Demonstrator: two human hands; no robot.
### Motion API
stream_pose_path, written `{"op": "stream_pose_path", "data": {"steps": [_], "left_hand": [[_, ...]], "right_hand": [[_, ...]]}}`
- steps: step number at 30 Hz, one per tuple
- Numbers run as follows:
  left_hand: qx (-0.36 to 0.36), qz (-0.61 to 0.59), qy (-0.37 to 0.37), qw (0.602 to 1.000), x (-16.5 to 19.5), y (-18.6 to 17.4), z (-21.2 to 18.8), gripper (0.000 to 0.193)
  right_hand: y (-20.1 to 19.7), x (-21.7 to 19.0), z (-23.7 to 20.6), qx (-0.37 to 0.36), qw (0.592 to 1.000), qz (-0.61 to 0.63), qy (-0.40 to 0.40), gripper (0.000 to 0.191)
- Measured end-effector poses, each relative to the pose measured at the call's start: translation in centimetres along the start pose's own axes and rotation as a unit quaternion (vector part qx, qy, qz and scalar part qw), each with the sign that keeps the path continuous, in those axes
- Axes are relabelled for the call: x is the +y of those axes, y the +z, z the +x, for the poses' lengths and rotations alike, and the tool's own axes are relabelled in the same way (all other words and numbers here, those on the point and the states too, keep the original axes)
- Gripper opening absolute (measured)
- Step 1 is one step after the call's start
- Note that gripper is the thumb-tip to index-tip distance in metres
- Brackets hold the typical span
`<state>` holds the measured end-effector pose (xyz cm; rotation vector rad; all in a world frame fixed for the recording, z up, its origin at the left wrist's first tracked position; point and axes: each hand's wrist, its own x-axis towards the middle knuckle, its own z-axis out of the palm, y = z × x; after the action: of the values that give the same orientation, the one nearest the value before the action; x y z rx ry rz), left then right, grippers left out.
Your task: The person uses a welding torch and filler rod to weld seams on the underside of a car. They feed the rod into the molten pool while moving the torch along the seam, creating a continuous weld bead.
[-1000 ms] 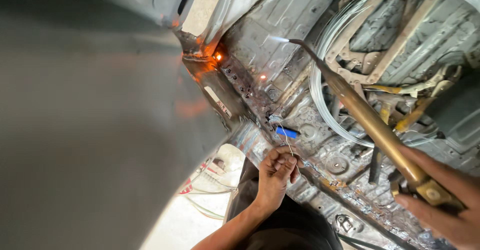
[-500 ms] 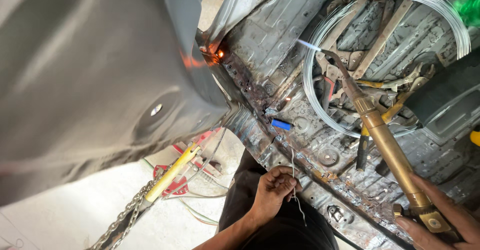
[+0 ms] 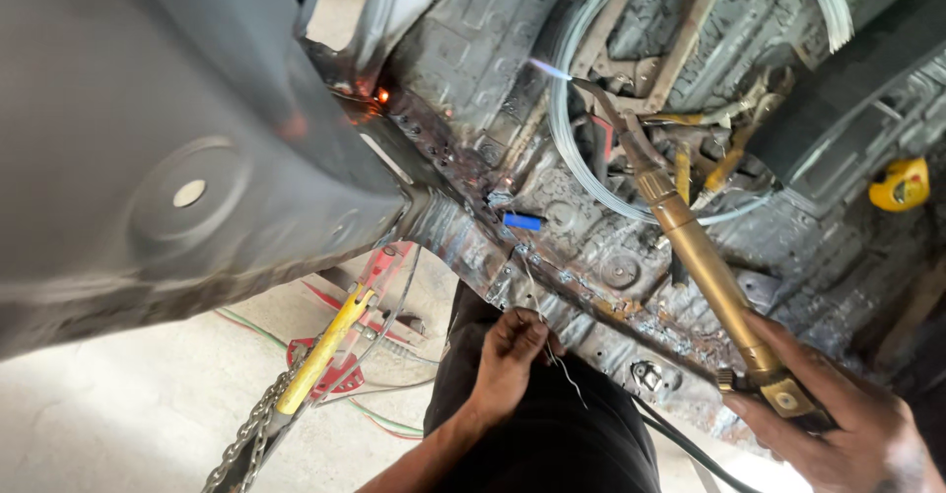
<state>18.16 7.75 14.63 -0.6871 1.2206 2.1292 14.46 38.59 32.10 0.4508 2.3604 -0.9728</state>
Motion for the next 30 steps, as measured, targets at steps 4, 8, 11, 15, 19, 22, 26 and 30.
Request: {"op": "stream_pose_path", "data": {"steps": [4,8,11,15,19,22,26,30], "left_hand": [[-0.018,-0.002,0.029,0.999,3.4,-2.7,0.8,0.018],[-0.024,0.017,0.029,0.999,5.8,-4.6,0.9,0.025],[-0.037,0.047,0.025,0.998,6.5,-6.4,-0.1,0.021],[-0.041,0.043,0.028,0.998,6.4,-9.0,-0.6,0.011],[-0.021,0.062,0.047,0.997,6.7,-10.8,-1.3,0.010],[-0.009,0.073,0.054,0.996,7.1,-11.0,-2.0,0.010],[0.009,0.059,0.037,0.998,7.4,-10.8,-2.2,0.011],[0.036,0.073,0.059,0.995,7.8,-11.8,-1.3,0.010]], "right_hand": [[2.6,-3.8,-0.6,-0.001,1.000,-0.014,0.007,0.081],[4.2,-6.5,-0.6,-0.016,1.000,-0.011,0.008,0.081],[6.0,-8.0,-2.0,-0.048,0.993,-0.006,0.110,0.082],[7.3,-8.9,-2.7,-0.023,0.995,-0.016,0.091,0.081],[8.6,-9.5,-3.3,0.041,0.999,-0.015,-0.029,0.076],[8.9,-9.6,-3.8,0.036,0.999,-0.017,-0.033,0.075],[7.8,-9.6,-4.1,0.017,0.997,-0.014,-0.077,0.074],[5.0,-9.9,-3.3,-0.013,0.982,-0.061,-0.178,0.073]]}}
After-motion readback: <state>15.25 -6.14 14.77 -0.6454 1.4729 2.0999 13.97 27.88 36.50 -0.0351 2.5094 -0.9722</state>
